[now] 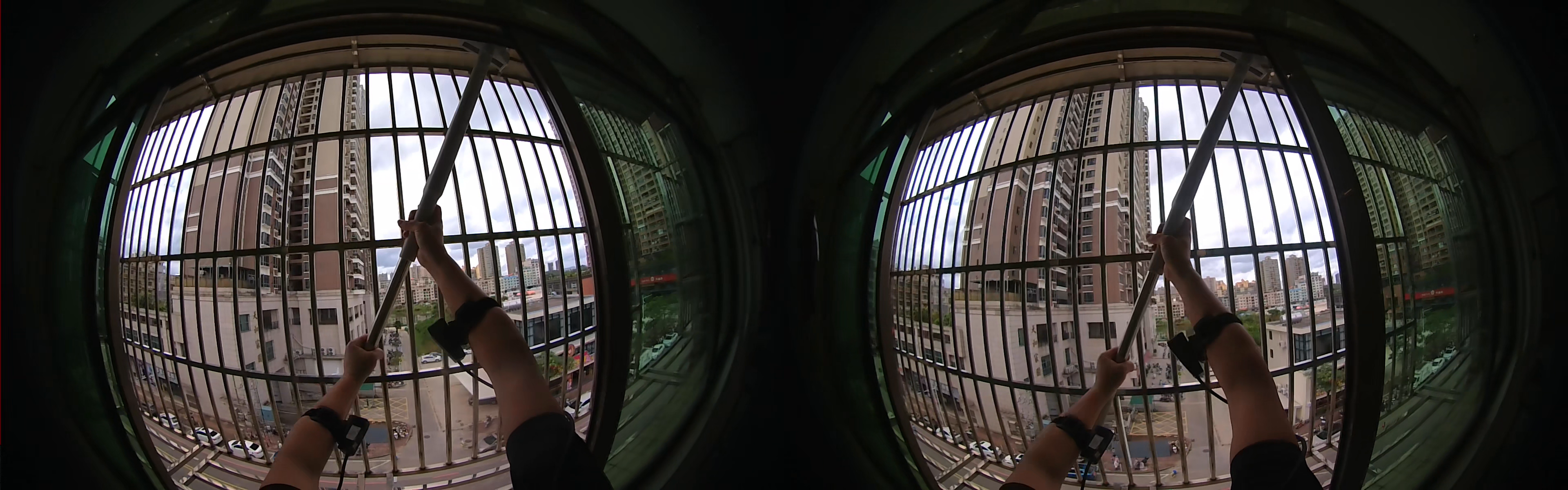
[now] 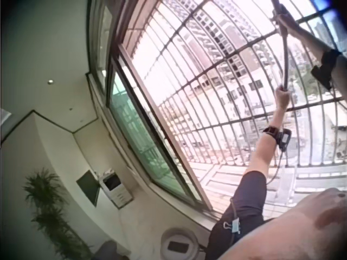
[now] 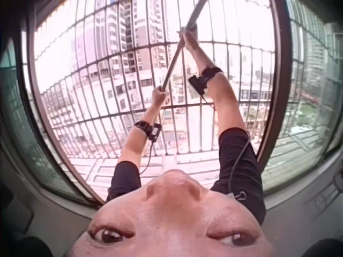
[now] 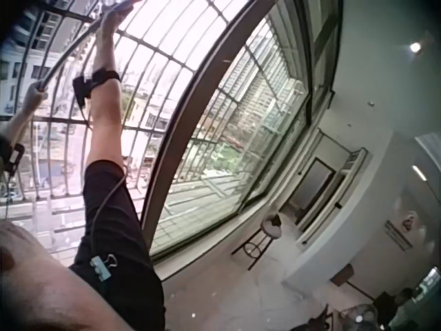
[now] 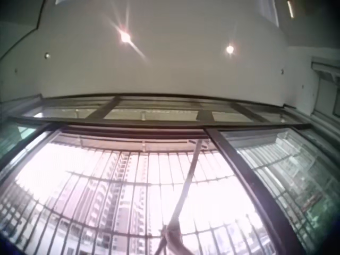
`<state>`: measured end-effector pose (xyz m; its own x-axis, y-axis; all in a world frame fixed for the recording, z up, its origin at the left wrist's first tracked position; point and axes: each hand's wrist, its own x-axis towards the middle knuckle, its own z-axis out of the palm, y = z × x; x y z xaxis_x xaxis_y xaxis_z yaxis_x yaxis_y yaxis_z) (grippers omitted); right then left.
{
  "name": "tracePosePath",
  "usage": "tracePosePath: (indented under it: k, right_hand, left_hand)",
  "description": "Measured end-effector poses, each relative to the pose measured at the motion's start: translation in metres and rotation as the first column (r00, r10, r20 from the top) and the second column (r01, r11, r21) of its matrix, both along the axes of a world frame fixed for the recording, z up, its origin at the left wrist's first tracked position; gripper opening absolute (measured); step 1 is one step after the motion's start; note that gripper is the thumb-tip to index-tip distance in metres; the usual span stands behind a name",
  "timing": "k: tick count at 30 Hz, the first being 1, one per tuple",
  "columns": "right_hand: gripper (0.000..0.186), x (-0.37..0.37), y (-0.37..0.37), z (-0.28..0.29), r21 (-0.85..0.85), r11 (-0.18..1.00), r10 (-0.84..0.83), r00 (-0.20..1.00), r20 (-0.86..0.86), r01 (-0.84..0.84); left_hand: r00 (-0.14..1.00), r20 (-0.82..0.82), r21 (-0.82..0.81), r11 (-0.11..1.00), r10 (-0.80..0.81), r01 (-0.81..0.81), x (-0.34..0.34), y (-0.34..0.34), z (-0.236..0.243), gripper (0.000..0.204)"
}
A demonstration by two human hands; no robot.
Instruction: Cleaning a window pane using a long-handled squeegee.
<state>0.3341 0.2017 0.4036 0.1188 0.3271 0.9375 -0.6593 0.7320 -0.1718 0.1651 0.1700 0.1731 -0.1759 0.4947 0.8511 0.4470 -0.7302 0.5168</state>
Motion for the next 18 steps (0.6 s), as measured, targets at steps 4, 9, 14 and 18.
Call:
tracePosePath:
  k: [4, 9, 14, 18]
  right_hand:
    - [0.052, 0.026, -0.031, 0.027, -0.066, 0.998, -0.010, 0.999, -0.034, 0.008]
    - [0.054, 0.040, -0.030, 0.053, -0.041, 0.998, -0.060, 0.996, -0.059, 0.057]
    - [0.052, 0.023, -0.039, 0.075, -0.083, 0.967, -0.247, 0.967, -0.060, 0.242]
    - [0.054, 0.002, -0.056, 0.068, 0.025, 0.988, -0.155, 0.981, 0.116, 0.153]
  left_hand:
    - [0.962, -0.182, 0.005, 0.979, 0.203, -0.206, -0.023, -0.022, 0.059, 0.018]
    - [0.918, -0.263, 0.033, 0.953, 0.298, -0.300, -0.027, -0.037, 0.094, 0.024]
    - [0.930, -0.172, 0.042, 0.945, 0.326, -0.324, -0.027, -0.039, 0.095, 0.018]
    - [0.945, -0.033, 0.113, 0.941, 0.326, -0.320, -0.050, -0.028, 0.078, 0.022]
